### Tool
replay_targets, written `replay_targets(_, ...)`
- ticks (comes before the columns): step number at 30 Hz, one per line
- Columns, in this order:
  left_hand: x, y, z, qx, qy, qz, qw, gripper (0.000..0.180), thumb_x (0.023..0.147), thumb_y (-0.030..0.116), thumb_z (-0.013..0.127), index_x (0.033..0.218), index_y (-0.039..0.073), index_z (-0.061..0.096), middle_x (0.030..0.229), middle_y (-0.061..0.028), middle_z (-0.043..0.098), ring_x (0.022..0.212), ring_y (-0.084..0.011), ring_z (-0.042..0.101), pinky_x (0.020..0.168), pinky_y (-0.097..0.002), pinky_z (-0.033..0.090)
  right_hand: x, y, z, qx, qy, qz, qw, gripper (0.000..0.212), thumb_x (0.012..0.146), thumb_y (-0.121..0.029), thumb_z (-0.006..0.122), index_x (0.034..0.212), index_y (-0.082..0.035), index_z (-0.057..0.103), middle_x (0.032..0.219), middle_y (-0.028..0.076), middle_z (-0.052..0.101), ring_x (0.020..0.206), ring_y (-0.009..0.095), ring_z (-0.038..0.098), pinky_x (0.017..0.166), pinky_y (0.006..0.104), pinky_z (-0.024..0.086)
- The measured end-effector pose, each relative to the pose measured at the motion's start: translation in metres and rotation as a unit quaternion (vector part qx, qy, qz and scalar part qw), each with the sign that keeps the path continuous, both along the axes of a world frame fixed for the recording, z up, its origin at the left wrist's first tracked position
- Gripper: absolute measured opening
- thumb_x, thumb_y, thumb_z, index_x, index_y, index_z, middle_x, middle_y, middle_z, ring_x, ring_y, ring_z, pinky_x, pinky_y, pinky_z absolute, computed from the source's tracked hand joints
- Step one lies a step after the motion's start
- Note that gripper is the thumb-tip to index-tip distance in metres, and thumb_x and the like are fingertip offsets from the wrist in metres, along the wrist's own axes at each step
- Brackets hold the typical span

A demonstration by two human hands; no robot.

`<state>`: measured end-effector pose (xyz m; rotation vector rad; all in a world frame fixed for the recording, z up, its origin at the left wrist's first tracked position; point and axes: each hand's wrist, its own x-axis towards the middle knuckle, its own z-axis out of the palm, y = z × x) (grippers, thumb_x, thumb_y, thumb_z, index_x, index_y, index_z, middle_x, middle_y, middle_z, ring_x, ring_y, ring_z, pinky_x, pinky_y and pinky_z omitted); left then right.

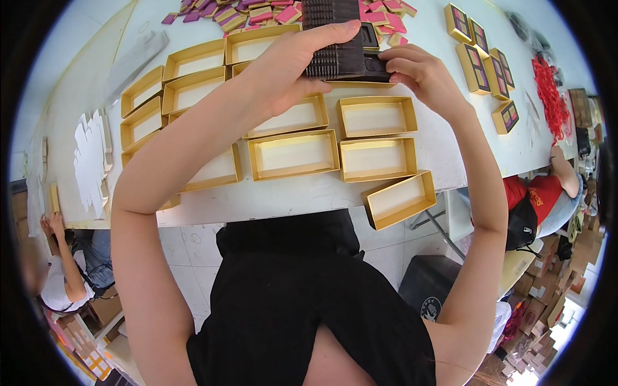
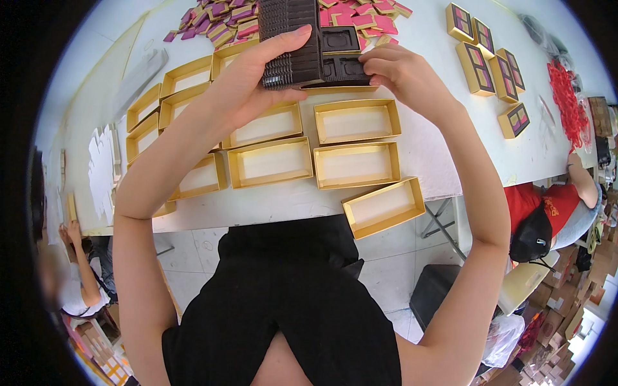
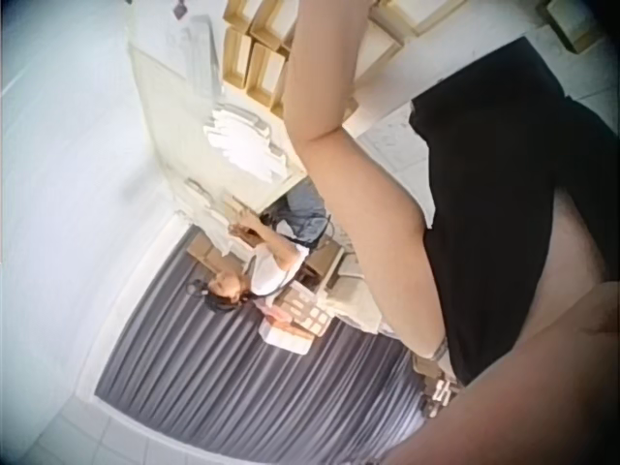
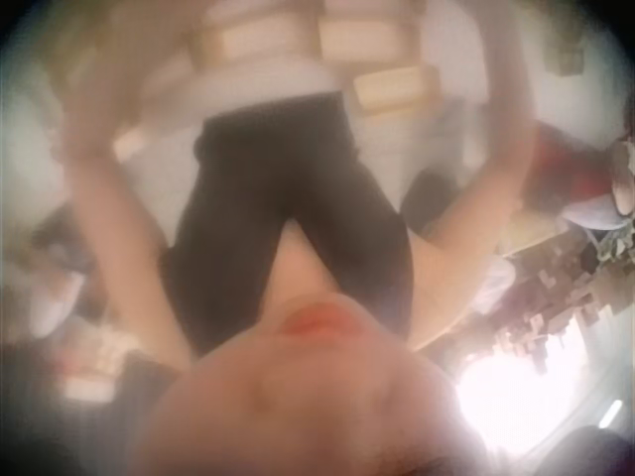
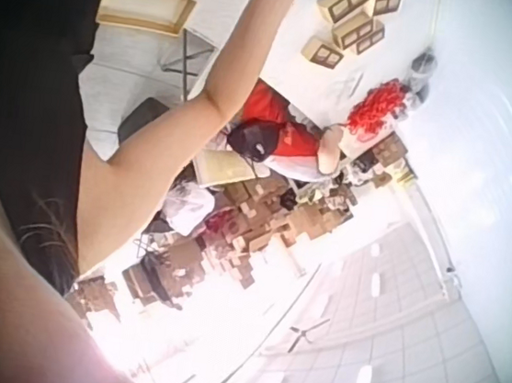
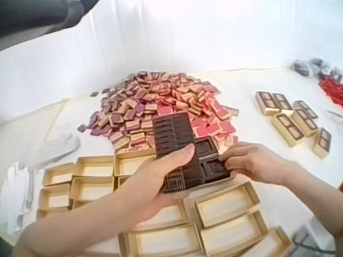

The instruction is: The person assembles cosmetic compacts by placing a clear plastic insert into a gold-colored box, inserting a makeup palette, and closing the box. The person repeats this process for multiple units, then organizes the finished compacts and empty boxes on the table.

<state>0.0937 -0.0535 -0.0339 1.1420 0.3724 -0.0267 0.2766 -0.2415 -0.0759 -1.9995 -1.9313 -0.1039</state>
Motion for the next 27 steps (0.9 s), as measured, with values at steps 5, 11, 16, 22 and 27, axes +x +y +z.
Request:
replay_targets(5, 0.006, 0.003, 0.004, 0.03, 0.02, 0.007, 0.999, 0.049, 0.084, 0.045, 0.068, 0.121, 0.015, 0.058, 0.115, -0.0031, 0.061, 0.107, -0.0175, 0.056, 0.094, -0.0439, 0.04, 0.006, 0.003, 0.002, -0.004, 0.006, 0.024, 1.0, 0.013, 0.082, 0.004, 0.064, 0.094, 0.0, 0.061, 0.115, 0.011, 0.065, 0.105, 0.03, 0.062, 0.083, 0.0359, 0.056)
replay_targets(11, 0.008, 0.014, 0.002, 0.018, -0.023, 0.025, 0.999, 0.041, 0.088, 0.036, 0.069, 0.118, 0.01, 0.059, 0.111, -0.0048, 0.064, 0.101, -0.0175, 0.061, 0.089, -0.0403, 0.052, -0.025, -0.032, 0.051, 0.085, 0.079, -0.062, 0.991, 0.02, 0.086, 0.007, 0.057, 0.104, 0.0, 0.062, 0.124, 0.011, 0.064, 0.112, 0.029, 0.061, 0.094, 0.0356, 0.049)
replay_targets(16, -0.003, 0.016, 0.004, -0.032, -0.045, 0.052, 0.997, 0.043, 0.089, 0.035, 0.069, 0.118, 0.006, 0.057, 0.111, -0.0069, 0.064, 0.101, -0.0188, 0.062, 0.088, -0.0394, 0.055, -0.115, -0.081, 0.072, -0.137, 0.088, 0.011, 0.987, 0.08, 0.075, -0.06, 0.065, 0.137, -0.013, 0.049, 0.147, 0.011, 0.042, 0.139, 0.038, 0.032, 0.112, 0.0643, 0.013)
replay_targets(22, -0.004, 0.015, -0.008, -0.071, -0.058, 0.028, 0.995, 0.047, 0.084, 0.042, 0.074, 0.113, 0.007, 0.06, 0.109, -0.0056, 0.063, 0.1, -0.0166, 0.06, 0.084, -0.0345, 0.053, -0.14, -0.093, 0.005, -0.105, -0.029, -0.177, 0.978, 0.076, 0.083, -0.052, 0.062, 0.144, -0.015, 0.04, 0.153, 0.013, 0.03, 0.144, 0.038, 0.02, 0.11, 0.0669, 0.012)
replay_targets(27, -0.007, 0.011, -0.009, -0.07, -0.064, 0.032, 0.995, 0.051, 0.09, 0.04, 0.066, 0.125, 0.007, 0.051, 0.12, -0.0091, 0.059, 0.107, -0.0218, 0.059, 0.09, -0.0414, 0.053, -0.122, -0.063, -0.01, -0.077, -0.004, -0.19, 0.979, 0.065, 0.085, -0.038, 0.065, 0.141, -0.014, 0.043, 0.15, 0.014, 0.034, 0.142, 0.037, 0.023, 0.108, 0.0674, 0.016)
